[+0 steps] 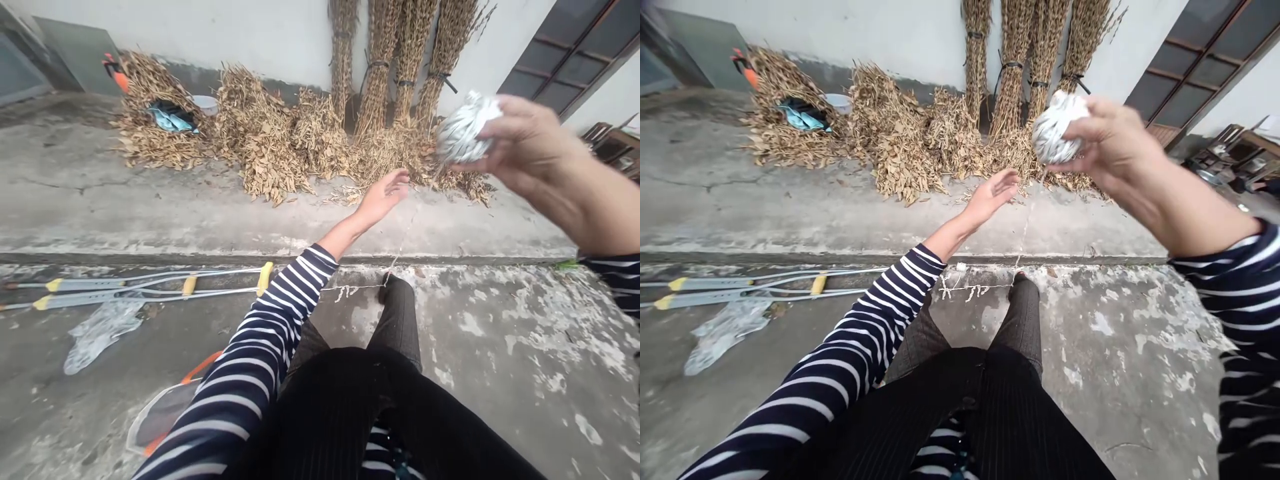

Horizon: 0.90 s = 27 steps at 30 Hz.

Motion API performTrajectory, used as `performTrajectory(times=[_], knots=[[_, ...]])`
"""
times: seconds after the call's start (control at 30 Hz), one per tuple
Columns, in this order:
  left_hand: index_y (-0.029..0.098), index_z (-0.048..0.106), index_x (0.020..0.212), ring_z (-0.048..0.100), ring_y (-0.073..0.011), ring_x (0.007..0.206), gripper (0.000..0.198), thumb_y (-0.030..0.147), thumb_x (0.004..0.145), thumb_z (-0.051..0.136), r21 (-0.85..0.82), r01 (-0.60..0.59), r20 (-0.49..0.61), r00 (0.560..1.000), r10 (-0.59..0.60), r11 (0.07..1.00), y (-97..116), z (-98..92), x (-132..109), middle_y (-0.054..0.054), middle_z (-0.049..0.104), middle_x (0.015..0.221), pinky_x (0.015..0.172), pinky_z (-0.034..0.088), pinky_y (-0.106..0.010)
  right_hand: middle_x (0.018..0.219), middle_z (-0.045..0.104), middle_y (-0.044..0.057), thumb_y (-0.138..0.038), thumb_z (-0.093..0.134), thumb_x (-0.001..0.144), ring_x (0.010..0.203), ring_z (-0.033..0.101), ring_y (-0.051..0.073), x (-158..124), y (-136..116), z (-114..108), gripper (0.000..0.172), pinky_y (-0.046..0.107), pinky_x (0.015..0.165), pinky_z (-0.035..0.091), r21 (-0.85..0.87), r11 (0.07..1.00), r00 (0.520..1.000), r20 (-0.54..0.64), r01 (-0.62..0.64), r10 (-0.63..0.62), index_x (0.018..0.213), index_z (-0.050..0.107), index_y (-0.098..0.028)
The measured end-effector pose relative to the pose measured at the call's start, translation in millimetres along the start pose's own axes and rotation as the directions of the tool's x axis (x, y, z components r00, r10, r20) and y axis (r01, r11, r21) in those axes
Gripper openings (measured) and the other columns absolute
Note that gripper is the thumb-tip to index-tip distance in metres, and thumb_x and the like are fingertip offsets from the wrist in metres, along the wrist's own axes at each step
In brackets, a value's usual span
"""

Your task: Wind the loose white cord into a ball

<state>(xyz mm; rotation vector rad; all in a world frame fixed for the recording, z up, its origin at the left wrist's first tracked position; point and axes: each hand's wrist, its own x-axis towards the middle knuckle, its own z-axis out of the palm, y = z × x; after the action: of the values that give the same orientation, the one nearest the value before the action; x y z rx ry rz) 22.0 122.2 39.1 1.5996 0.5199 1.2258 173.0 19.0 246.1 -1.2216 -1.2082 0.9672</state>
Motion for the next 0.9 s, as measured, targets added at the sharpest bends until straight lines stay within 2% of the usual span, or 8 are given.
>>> performTrajectory(times=[0.13,0.23,0.33,0.47,0.57,0.7,0.77,0.9], knots=[[0.018,0.068,0.126,0.071,-0.0235,0.117,0.036,0.031,0.092,0.073,-0.118,-0.014,0.058,0.998,0.021,0.993,22.6,33.0,2.3,-0.009,0.077,0.115,0.11,0.048,-0.039,0.101,0.069,0.005,0.002,0.066,0.069,0.093,0.068,0.022,-10.7,28.5,15.8,0.045,0.075,0.107,0.047,0.028,0.996,0.995,0.067,-0.082,0.08,0.111,0.066,-0.012],[0.014,0.074,0.104,0.074,-0.0217,0.097,0.026,0.038,0.095,0.069,-0.139,0.014,0.031,0.999,-0.009,0.99,16.8,43.0,-8.2,-0.006,0.077,0.084,0.103,0.049,-0.036,0.102,0.07,0.005,-0.007,0.072,0.066,0.092,0.068,0.022,-8.5,47.1,7.7,0.045,0.065,0.101,0.058,0.058,0.995,0.988,0.136,-0.087,0.078,0.11,0.066,-0.016],[0.014,0.074,0.087,0.073,-0.0183,0.084,0.03,0.042,0.096,0.066,-0.136,0.077,0.021,0.997,-0.075,0.988,5.0,40.5,-27.8,-0.004,0.074,0.071,0.098,0.049,-0.033,0.101,0.069,0.004,-0.013,0.074,0.067,0.09,0.069,0.019,-4.3,62.6,-9.8,0.043,0.05,0.093,0.065,0.113,0.991,0.986,0.161,-0.069,0.05,0.108,0.066,-0.02],[0.015,0.07,0.08,0.07,-0.0164,0.074,0.027,0.04,0.091,0.068,-0.169,0.24,0.115,0.968,-0.223,0.956,-14.8,28.4,-71.1,-0.004,0.073,0.067,0.09,0.051,-0.033,0.103,0.07,0.002,-0.015,0.075,0.063,0.092,0.071,0.019,-2.0,87.7,-33.1,0.046,0.045,0.089,0.067,0.204,0.977,0.998,0.044,-0.061,0.053,0.107,0.063,-0.021],[0.017,0.07,0.077,0.07,-0.0171,0.073,0.023,0.037,0.087,0.067,-0.162,0.345,0.107,0.938,-0.331,0.925,-32.7,15.1,-110.7,-0.004,0.073,0.067,0.088,0.052,-0.033,0.104,0.07,-0.001,-0.018,0.073,0.062,0.098,0.071,0.019,-1.6,115.2,-45.4,0.045,0.044,0.089,0.066,0.293,0.954,0.995,-0.062,-0.063,0.085,0.105,0.06,-0.024],[0.019,0.069,0.071,0.071,-0.018,0.074,0.016,0.03,0.081,0.064,-0.124,0.488,0.051,0.873,-0.486,0.864,-52.2,-9.9,-157.5,-0.003,0.072,0.063,0.088,0.053,-0.032,0.099,0.069,-0.003,-0.019,0.067,0.057,0.098,0.071,0.019,-3.4,156.4,-53.9,0.04,0.044,0.09,0.066,0.432,0.901,0.941,-0.284,-0.043,0.182,0.095,0.056,-0.024],[0.019,0.069,0.069,0.071,-0.0177,0.075,0.014,0.026,0.078,0.063,-0.089,0.534,0.039,0.845,-0.533,0.841,-58.2,-25.5,-175.3,-0.002,0.071,0.063,0.086,0.054,-0.03,0.099,0.07,-0.002,-0.017,0.063,0.058,0.097,0.071,0.018,-6.7,172.4,-56.2,0.033,0.041,0.089,0.065,0.445,0.895,0.921,-0.331,-0.04,0.206,0.09,0.056,-0.024],[0.018,0.07,0.064,0.071,-0.0166,0.076,0.017,0.022,0.078,0.061,-0.01,0.59,0.002,0.807,-0.59,0.807,-65.2,-62.5,-198.2,-0.003,0.072,0.064,0.086,0.054,-0.028,0.099,0.071,0.002,-0.016,0.05,0.074,0.089,0.071,0.014,-18.3,183.2,-61.9,0.012,0.027,0.075,0.063,0.512,0.859,0.87,-0.415,-0.021,0.268,0.077,0.06,-0.02]])
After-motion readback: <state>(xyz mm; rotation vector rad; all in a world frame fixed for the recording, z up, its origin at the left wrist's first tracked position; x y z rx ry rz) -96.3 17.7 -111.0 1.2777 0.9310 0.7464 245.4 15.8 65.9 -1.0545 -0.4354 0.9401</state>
